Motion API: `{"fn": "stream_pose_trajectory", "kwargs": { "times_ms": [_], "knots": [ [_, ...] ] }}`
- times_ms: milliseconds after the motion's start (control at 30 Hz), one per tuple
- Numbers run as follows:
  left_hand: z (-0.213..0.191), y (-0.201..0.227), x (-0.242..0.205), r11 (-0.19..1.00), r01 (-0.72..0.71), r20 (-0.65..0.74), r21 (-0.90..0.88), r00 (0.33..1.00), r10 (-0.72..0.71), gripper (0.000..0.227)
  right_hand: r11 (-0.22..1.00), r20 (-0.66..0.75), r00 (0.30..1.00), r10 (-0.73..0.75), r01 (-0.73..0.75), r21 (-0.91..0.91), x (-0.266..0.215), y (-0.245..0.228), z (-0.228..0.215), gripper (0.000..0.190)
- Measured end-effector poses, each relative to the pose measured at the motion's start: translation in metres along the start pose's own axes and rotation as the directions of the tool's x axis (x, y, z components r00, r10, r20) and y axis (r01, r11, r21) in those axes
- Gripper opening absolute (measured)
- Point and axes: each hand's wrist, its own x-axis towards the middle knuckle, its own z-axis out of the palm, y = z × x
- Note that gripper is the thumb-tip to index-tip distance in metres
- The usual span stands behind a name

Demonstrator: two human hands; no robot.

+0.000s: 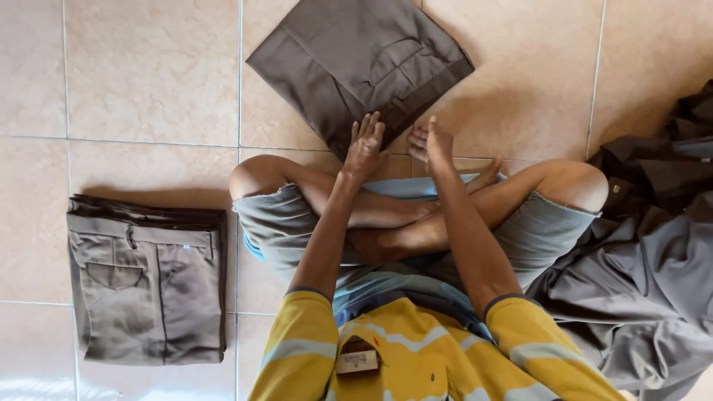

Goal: The person is sitting on the floor, smoothing out and folding brown trousers into neat stacks.

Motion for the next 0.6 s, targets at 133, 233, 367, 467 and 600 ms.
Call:
{"fn": "stream_pose_trajectory", "kwargs": {
  "times_ms": [133, 233, 367, 467, 600],
  "knots": [
    [-0.035, -0.020, -0.006, 0.895, 0.166, -0.329, -0.415, 0.890, -0.317, 0.034, 0.764, 0.045, 0.998, 0.042, -0.003, -0.645, -0.134, -0.071, 0.082, 0.099],
    [0.000, -0.083, -0.012, 0.711, 0.521, -0.301, -0.473, 0.663, -0.686, 0.050, 0.611, 0.116, 0.988, -0.099, 0.152, -0.777, -0.098, -0.029, 0.089, 0.079],
    [0.061, -0.127, -0.011, 0.628, 0.640, -0.011, -0.443, 0.697, -0.717, 0.030, 0.529, 0.069, 0.991, -0.118, 0.122, -0.840, -0.006, 0.028, 0.061, 0.063],
    [0.024, -0.074, -0.015, 0.657, 0.554, 0.314, -0.511, 0.832, -0.457, 0.026, 0.557, -0.152, 0.964, -0.216, -0.006, -0.830, 0.015, -0.027, 0.014, 0.049],
    [0.027, -0.055, -0.017, 0.663, 0.540, 0.407, -0.518, 0.838, -0.364, 0.025, 0.636, -0.189, 0.941, -0.279, 0.033, -0.771, 0.064, -0.035, -0.060, 0.040]
  ]
}}
